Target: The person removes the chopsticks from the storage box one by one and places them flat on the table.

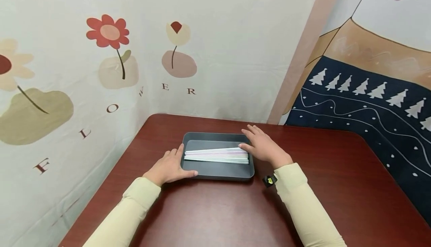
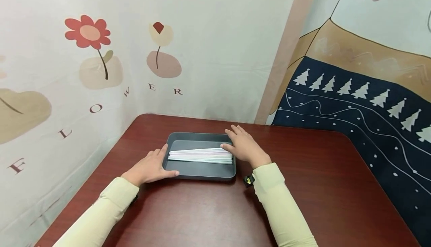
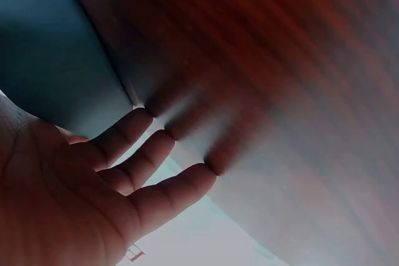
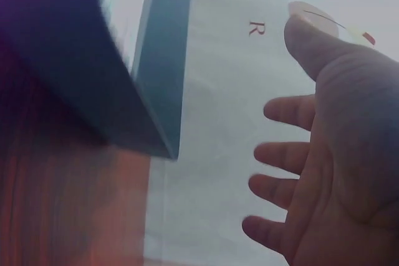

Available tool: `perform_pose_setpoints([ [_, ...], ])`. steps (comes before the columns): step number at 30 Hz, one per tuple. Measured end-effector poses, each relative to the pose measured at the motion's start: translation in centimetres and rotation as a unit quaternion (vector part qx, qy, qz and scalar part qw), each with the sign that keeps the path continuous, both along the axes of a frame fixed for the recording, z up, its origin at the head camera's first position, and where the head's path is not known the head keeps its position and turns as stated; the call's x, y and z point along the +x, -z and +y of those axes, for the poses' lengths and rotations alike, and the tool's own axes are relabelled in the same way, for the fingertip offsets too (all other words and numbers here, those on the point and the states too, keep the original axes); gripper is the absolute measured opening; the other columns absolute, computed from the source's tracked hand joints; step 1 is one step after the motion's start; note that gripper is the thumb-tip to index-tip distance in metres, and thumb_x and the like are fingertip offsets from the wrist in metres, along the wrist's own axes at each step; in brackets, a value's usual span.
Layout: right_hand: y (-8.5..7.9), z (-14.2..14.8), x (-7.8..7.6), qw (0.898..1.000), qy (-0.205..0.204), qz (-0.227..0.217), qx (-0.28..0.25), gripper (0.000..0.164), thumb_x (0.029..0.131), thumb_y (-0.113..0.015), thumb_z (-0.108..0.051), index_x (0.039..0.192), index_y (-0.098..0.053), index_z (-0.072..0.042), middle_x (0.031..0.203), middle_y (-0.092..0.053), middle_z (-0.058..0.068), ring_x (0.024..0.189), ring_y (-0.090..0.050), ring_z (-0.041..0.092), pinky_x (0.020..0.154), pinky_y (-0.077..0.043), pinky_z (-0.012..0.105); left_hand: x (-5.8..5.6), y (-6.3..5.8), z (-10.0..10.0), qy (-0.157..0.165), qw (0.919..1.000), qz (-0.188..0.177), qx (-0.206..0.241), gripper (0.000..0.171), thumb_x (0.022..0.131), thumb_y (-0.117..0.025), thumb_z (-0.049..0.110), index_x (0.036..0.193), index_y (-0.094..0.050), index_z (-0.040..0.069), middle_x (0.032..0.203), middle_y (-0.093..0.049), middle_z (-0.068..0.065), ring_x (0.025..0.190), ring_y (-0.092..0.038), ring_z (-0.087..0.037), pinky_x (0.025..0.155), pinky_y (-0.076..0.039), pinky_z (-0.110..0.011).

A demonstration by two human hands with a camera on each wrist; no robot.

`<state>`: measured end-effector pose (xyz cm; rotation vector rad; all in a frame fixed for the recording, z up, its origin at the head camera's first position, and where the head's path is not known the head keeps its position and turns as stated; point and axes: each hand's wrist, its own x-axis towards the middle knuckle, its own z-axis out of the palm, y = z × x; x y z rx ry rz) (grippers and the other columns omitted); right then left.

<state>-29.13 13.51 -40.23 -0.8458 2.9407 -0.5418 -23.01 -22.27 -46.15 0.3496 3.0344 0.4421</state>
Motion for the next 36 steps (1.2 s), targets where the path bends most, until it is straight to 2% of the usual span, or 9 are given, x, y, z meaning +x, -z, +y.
perform_pose_setpoints([
  [3, 0.2, -0.6, -0.4, 0.999, -0.007, -0.028, -0.036, 0.066, 0.098, -0.06, -0.045, 0.151, -0.043, -0.009, 0.157, -0.032, 0.016, 0.145, -0.026, 0.034, 0.113, -0.027, 0.053, -0.1, 0.1, 0.1, 0.001, 1.0, 0.001, -0.001, 0.135, 0.066, -0.055, 0.091, 0.155, -0.019, -0.004, 0.144, -0.043, -0.028, 0.13, -0.041, -0.049, 0.104, -0.039, -0.053],
  [7, 0.8, -1.5, -1.2, 0.996, -0.02, -0.054, -0.073, 0.057, 0.098, -0.063, -0.039, 0.144, -0.051, -0.008, 0.147, -0.047, 0.012, 0.137, -0.04, 0.028, 0.109, -0.035, 0.049, -0.2, 0.2, 0.2, -0.008, 1.0, -0.003, -0.004, 0.136, 0.066, -0.055, 0.091, 0.156, -0.018, -0.003, 0.143, -0.045, -0.027, 0.13, -0.041, -0.048, 0.103, -0.04, -0.053],
  [12, 1.7, -2.5, -2.4, 0.989, -0.026, -0.081, -0.123, 0.047, 0.096, -0.068, -0.031, 0.134, -0.059, -0.005, 0.127, -0.061, 0.01, 0.114, -0.055, 0.023, 0.097, -0.045, 0.043, -0.2, 0.2, 0.3, -0.004, 1.0, -0.001, -0.002, 0.136, 0.066, -0.056, 0.091, 0.156, -0.018, -0.003, 0.14, -0.047, -0.025, 0.128, -0.043, -0.046, 0.101, -0.042, -0.051],
  [15, 2.1, -3.3, -3.1, 0.985, -0.034, -0.092, -0.138, 0.044, 0.094, -0.07, -0.03, 0.13, -0.062, -0.006, 0.117, -0.063, 0.008, 0.103, -0.056, 0.02, 0.09, -0.047, 0.04, -0.1, 0.1, 0.3, 0.0, 1.0, 0.003, 0.004, 0.135, 0.067, -0.057, 0.09, 0.155, -0.019, -0.005, 0.139, -0.047, -0.026, 0.126, -0.043, -0.047, 0.1, -0.042, -0.052],
  [22, 2.8, -5.0, -4.3, 0.98, -0.045, -0.125, -0.151, 0.039, 0.091, -0.074, -0.029, 0.125, -0.066, -0.009, 0.104, -0.064, -0.001, 0.095, -0.058, 0.016, 0.083, -0.049, 0.036, 0.1, 0.2, 0.3, -0.004, 1.0, 0.003, 0.002, 0.134, 0.067, -0.059, 0.089, 0.156, -0.018, -0.004, 0.14, -0.047, -0.026, 0.127, -0.042, -0.048, 0.103, -0.041, -0.051],
  [30, 3.8, -6.3, -4.8, 0.974, -0.06, -0.158, -0.154, 0.029, 0.091, -0.074, -0.025, 0.117, -0.073, -0.012, 0.11, -0.069, -0.001, 0.097, -0.061, 0.013, 0.082, -0.051, 0.034, 0.2, 0.2, 0.5, -0.001, 0.9999, 0.005, 0.014, 0.133, 0.067, -0.061, 0.087, 0.155, -0.021, -0.004, 0.142, -0.044, -0.027, 0.128, -0.042, -0.047, 0.103, -0.04, -0.053],
  [36, 4.6, -7.3, -5.2, 0.974, -0.061, -0.159, -0.15, 0.027, 0.092, -0.073, -0.022, 0.117, -0.073, -0.012, 0.111, -0.069, 0.0, 0.094, -0.062, 0.011, 0.081, -0.051, 0.033, 0.1, 0.3, 0.3, -0.004, 0.9999, 0.008, 0.014, 0.133, 0.067, -0.061, 0.087, 0.155, -0.021, -0.004, 0.142, -0.045, -0.027, 0.128, -0.042, -0.047, 0.103, -0.039, -0.052],
])
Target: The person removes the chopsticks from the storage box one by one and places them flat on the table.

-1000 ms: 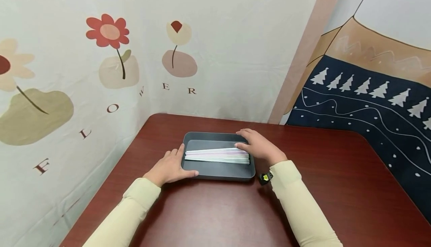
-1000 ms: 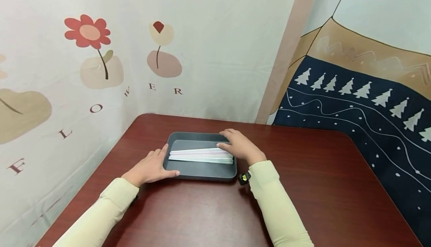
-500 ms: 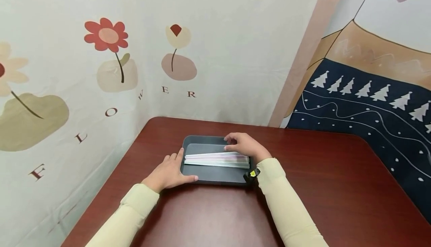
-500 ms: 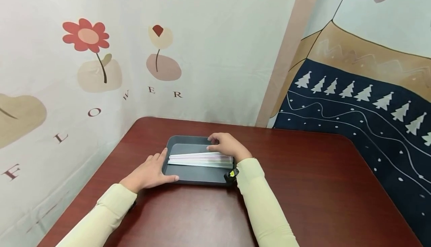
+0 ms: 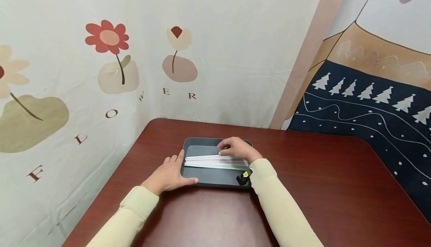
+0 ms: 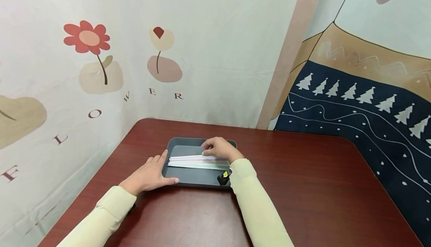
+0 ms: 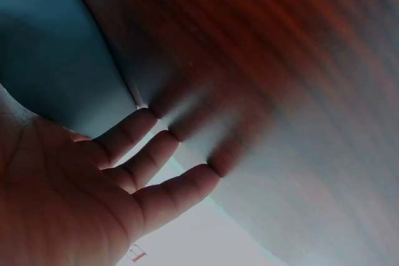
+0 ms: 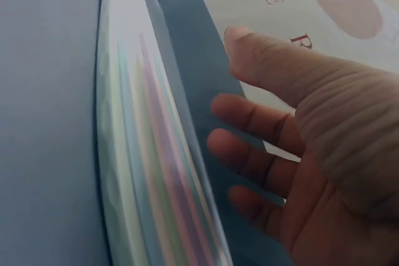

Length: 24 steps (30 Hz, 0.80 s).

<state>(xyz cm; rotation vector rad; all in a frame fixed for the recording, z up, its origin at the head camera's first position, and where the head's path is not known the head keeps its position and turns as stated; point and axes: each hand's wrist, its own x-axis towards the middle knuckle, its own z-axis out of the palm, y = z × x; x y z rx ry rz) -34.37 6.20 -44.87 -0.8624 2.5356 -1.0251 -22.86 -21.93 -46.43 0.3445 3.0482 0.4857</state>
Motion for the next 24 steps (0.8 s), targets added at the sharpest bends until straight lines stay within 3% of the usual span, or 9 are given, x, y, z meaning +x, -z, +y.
perform_pose_setpoints([
  [7, 0.6, -0.6, -0.2, 1.0, -0.001, 0.011, 0.028, 0.022, 0.092, -0.073, -0.02, 0.114, -0.074, -0.017, 0.105, -0.068, -0.006, 0.09, -0.06, 0.009, 0.079, -0.05, 0.031, 0.2, 0.2, -0.1, 0.002, 1.0, 0.004, 0.001, 0.132, 0.068, -0.06, 0.086, 0.154, -0.021, -0.006, 0.142, -0.045, -0.027, 0.127, -0.043, -0.046, 0.103, -0.04, -0.051],
  [16, 1.2, -0.9, -0.2, 0.999, -0.011, 0.018, 0.028, 0.023, 0.091, -0.074, -0.02, 0.114, -0.074, -0.017, 0.106, -0.069, -0.007, 0.087, -0.06, 0.008, 0.077, -0.05, 0.03, 0.6, 0.1, -0.4, -0.002, 1.0, 0.01, 0.0, 0.133, 0.067, -0.062, 0.085, 0.154, -0.021, -0.006, 0.14, -0.046, -0.027, 0.127, -0.043, -0.047, 0.102, -0.04, -0.051],
  [24, 1.7, -0.7, -0.4, 0.999, -0.006, 0.015, 0.04, 0.016, 0.096, -0.068, -0.017, 0.111, -0.074, -0.018, 0.091, -0.066, -0.007, 0.068, -0.052, 0.012, 0.068, -0.045, 0.03, 0.3, 0.2, -0.1, 0.003, 1.0, 0.006, -0.001, 0.132, 0.068, -0.062, 0.085, 0.155, -0.02, -0.006, 0.142, -0.045, -0.028, 0.128, -0.042, -0.048, 0.103, -0.039, -0.052],
])
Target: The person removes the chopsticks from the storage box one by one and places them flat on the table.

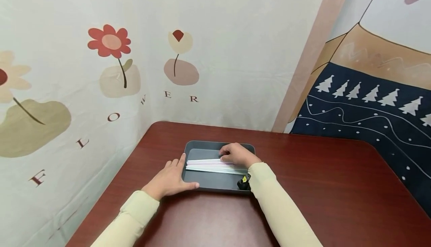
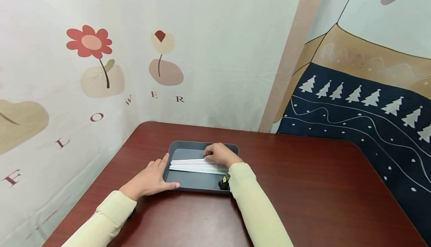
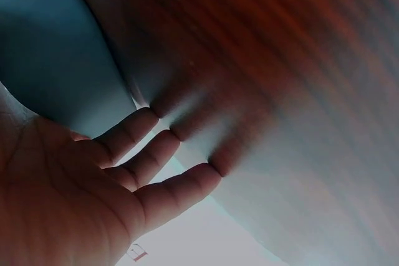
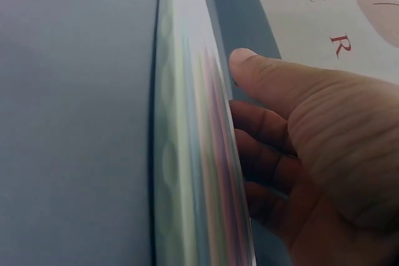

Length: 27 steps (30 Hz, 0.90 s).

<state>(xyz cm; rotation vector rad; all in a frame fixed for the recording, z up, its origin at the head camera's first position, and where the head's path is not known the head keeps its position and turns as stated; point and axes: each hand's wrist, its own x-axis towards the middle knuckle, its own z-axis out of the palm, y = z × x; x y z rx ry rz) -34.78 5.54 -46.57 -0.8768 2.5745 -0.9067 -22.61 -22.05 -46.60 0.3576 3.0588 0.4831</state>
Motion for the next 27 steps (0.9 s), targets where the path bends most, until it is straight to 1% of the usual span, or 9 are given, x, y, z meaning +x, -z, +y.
perform_pose_setpoints([
  [4, -0.09, 0.09, -0.07, 1.0, -0.006, 0.021, 0.006, 0.015, 0.097, -0.064, -0.013, 0.107, -0.075, -0.017, 0.096, -0.068, -0.005, 0.073, -0.055, 0.01, 0.071, -0.048, 0.03, -0.14, -0.07, 0.27, -0.003, 1.0, 0.004, -0.001, 0.132, 0.068, -0.062, 0.084, 0.154, -0.021, -0.006, 0.14, -0.047, -0.027, 0.127, -0.043, -0.049, 0.103, -0.039, -0.051],
  [6, -0.11, 0.01, -0.2, 0.999, -0.01, 0.034, 0.012, 0.016, 0.098, -0.063, -0.012, 0.106, -0.075, -0.018, 0.099, -0.068, -0.006, 0.077, -0.056, 0.009, 0.074, -0.048, 0.03, -0.17, -0.13, 0.29, -0.006, 1.0, 0.003, -0.001, 0.132, 0.068, -0.062, 0.084, 0.155, -0.02, -0.006, 0.14, -0.047, -0.027, 0.127, -0.043, -0.049, 0.103, -0.039, -0.051],
  [13, 0.09, -0.35, -0.66, 0.997, -0.023, 0.064, 0.025, 0.016, 0.098, -0.062, -0.011, 0.096, -0.076, -0.02, 0.091, -0.068, -0.009, 0.075, -0.057, 0.008, 0.073, -0.049, 0.029, -0.13, -0.29, 0.25, -0.014, 0.9999, -0.007, -0.004, 0.132, 0.068, -0.062, 0.085, 0.155, -0.018, -0.005, 0.139, -0.047, -0.027, 0.127, -0.042, -0.047, 0.102, -0.041, -0.051],
  [18, 0.32, -0.41, -0.6, 0.997, -0.029, 0.067, 0.032, 0.019, 0.099, -0.061, -0.012, 0.091, -0.076, -0.022, 0.09, -0.069, -0.01, 0.077, -0.058, 0.007, 0.075, -0.049, 0.028, -0.14, -0.26, 0.3, -0.02, 0.9995, -0.02, -0.015, 0.132, 0.069, -0.062, 0.084, 0.155, -0.018, -0.005, 0.141, -0.046, -0.026, 0.128, -0.042, -0.047, 0.101, -0.042, -0.051],
  [23, 0.38, -0.25, -0.35, 0.997, -0.028, 0.063, 0.033, 0.018, 0.098, -0.063, -0.012, 0.092, -0.077, -0.022, 0.092, -0.07, -0.01, 0.08, -0.059, 0.005, 0.076, -0.05, 0.028, -0.22, -0.23, 0.38, -0.018, 0.9994, -0.023, -0.017, 0.132, 0.069, -0.062, 0.084, 0.156, -0.018, -0.005, 0.142, -0.045, -0.026, 0.129, -0.041, -0.047, 0.102, -0.041, -0.051],
  [27, 0.39, -0.09, -0.21, 0.997, -0.031, 0.066, 0.028, 0.019, 0.098, -0.062, -0.011, 0.091, -0.077, -0.021, 0.091, -0.069, -0.01, 0.078, -0.058, 0.006, 0.076, -0.05, 0.028, -0.25, -0.25, 0.52, -0.016, 0.9995, -0.022, -0.018, 0.132, 0.069, -0.063, 0.084, 0.155, -0.018, -0.005, 0.141, -0.046, -0.026, 0.128, -0.042, -0.046, 0.101, -0.042, -0.051],
])
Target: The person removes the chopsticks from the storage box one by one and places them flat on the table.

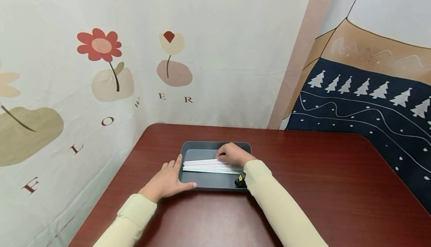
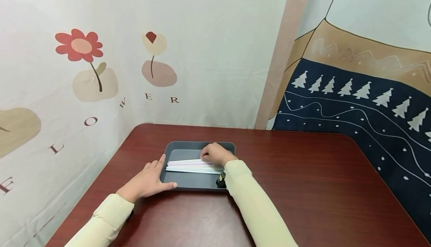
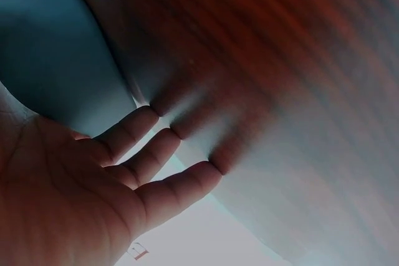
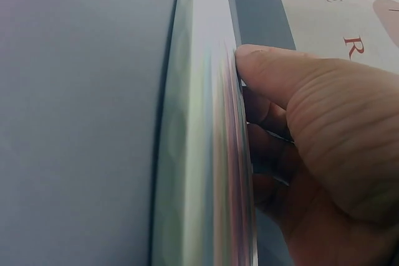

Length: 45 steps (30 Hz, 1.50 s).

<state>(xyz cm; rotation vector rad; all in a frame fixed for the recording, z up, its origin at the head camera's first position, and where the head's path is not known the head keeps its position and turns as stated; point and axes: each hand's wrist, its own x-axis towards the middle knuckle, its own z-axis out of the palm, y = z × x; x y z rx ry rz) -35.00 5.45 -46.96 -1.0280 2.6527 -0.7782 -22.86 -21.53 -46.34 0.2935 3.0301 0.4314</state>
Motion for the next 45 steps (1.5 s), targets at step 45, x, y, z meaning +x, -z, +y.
perform_pose_setpoints([
  [45, -0.17, -0.36, 0.3, 1.0, 0.004, 0.02, 0.002, 0.015, 0.098, -0.064, -0.013, 0.094, -0.076, -0.02, 0.09, -0.068, -0.01, 0.077, -0.058, 0.006, 0.074, -0.05, 0.028, -0.02, 0.1, -0.07, 0.002, 1.0, 0.002, 0.005, 0.133, 0.068, -0.06, 0.086, 0.156, -0.018, -0.005, 0.141, -0.045, -0.026, 0.129, -0.041, -0.046, 0.101, -0.042, -0.052],
])
